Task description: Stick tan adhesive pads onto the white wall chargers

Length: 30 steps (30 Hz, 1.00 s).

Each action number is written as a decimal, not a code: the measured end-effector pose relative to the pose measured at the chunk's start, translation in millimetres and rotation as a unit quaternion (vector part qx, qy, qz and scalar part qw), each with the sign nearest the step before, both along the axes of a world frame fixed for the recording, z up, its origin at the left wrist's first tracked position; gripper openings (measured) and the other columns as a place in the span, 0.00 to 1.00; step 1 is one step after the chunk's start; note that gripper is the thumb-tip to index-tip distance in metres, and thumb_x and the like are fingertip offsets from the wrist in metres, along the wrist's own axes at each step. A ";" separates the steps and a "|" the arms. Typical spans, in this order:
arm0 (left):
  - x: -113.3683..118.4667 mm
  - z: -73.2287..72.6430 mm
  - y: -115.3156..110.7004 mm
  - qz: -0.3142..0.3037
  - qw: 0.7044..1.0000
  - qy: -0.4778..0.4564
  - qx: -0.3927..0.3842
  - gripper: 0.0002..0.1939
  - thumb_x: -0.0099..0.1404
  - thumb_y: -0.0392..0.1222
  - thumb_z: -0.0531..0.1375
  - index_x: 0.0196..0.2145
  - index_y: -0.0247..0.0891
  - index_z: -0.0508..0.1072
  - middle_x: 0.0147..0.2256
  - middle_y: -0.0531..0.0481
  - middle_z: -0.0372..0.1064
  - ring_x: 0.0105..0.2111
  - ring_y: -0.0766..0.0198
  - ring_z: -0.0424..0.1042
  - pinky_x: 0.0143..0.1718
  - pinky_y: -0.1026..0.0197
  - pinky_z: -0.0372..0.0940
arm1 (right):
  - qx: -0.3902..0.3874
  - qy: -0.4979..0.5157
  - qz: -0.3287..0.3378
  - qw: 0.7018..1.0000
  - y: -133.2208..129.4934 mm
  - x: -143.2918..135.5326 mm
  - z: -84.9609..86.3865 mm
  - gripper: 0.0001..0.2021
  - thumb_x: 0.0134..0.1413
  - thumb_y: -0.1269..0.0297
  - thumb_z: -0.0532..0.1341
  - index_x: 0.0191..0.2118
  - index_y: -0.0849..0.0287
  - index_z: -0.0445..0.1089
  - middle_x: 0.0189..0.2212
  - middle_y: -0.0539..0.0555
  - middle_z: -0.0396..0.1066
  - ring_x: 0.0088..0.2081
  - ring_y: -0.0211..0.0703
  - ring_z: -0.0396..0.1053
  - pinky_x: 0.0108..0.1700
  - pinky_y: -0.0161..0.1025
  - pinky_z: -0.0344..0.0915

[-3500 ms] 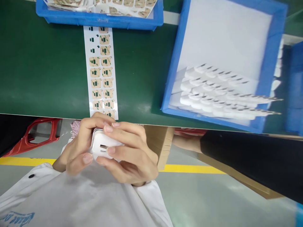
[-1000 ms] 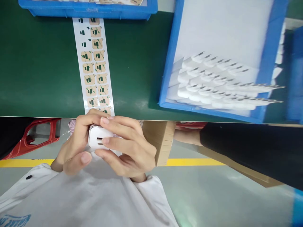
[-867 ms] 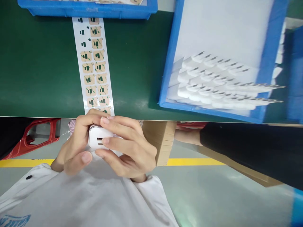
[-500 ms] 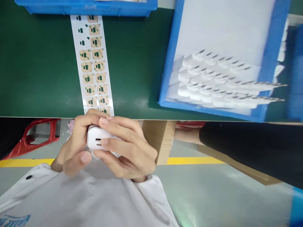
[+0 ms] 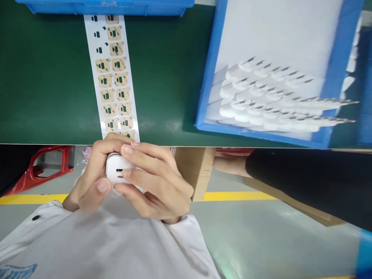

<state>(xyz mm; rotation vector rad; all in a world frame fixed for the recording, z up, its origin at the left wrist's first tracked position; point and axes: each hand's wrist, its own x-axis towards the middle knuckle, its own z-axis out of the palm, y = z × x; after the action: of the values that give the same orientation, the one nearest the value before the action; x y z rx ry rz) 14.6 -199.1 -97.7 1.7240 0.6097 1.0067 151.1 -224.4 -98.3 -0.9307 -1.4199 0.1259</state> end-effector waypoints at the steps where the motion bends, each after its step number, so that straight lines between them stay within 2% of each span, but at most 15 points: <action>1: 0.6 -0.1 0.1 0.001 1.000 -0.017 -0.003 0.22 0.74 0.56 0.46 0.58 0.44 0.61 0.47 0.44 0.69 0.42 0.52 0.73 0.40 0.45 0.71 | 0.000 0.000 0.001 1.000 0.2 -0.1 0.1 0.07 0.59 0.69 0.65 0.43 0.58 0.79 0.50 0.52 0.81 0.37 0.50 0.82 0.34 0.51 0.81; 5: 3.0 -1.6 -0.5 0.004 0.999 -0.040 -0.015 0.21 0.74 0.56 0.48 0.57 0.44 0.61 0.47 0.44 0.69 0.43 0.52 0.72 0.42 0.44 0.70 | -0.003 0.004 0.001 1.000 0.2 -0.7 0.0 0.07 0.59 0.68 0.66 0.42 0.60 0.79 0.49 0.52 0.81 0.38 0.49 0.82 0.37 0.49 0.82; 13: 2.3 -4.3 -0.2 -0.006 0.999 -0.048 -0.005 0.20 0.75 0.53 0.47 0.58 0.43 0.61 0.49 0.44 0.68 0.47 0.51 0.72 0.45 0.44 0.71 | -0.027 -0.002 0.011 1.000 -4.8 2.5 3.3 0.11 0.60 0.69 0.66 0.47 0.58 0.80 0.51 0.54 0.80 0.40 0.54 0.82 0.36 0.55 0.81; 20: 3.1 -4.2 -1.0 0.000 0.999 -0.038 -0.015 0.20 0.74 0.55 0.48 0.57 0.43 0.61 0.50 0.43 0.70 0.47 0.50 0.73 0.43 0.43 0.71 | -0.011 -0.018 -0.004 1.000 -3.5 3.8 0.8 0.10 0.60 0.68 0.66 0.46 0.59 0.80 0.51 0.50 0.80 0.41 0.50 0.82 0.37 0.51 0.82; 25: 4.6 -5.6 -0.6 -0.005 0.998 -0.052 -0.017 0.20 0.75 0.54 0.48 0.58 0.43 0.60 0.50 0.43 0.70 0.47 0.50 0.74 0.44 0.44 0.72 | -0.014 -0.030 0.005 0.999 -3.5 6.4 0.5 0.08 0.60 0.68 0.67 0.44 0.62 0.80 0.51 0.52 0.79 0.44 0.49 0.81 0.41 0.48 0.83; 30: 3.9 -4.6 -0.1 -0.006 0.999 -0.032 -0.026 0.20 0.75 0.56 0.47 0.57 0.43 0.61 0.49 0.43 0.70 0.46 0.50 0.74 0.44 0.44 0.72 | -0.008 -0.055 -0.024 0.998 -4.3 7.8 0.9 0.06 0.61 0.68 0.66 0.43 0.58 0.79 0.50 0.50 0.80 0.40 0.49 0.82 0.39 0.48 0.82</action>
<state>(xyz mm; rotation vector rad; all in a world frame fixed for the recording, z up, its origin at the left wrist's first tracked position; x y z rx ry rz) 18.5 -199.2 -102.3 1.6423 0.5776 1.0251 158.9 -228.7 -97.4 -0.9979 -1.4984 0.0503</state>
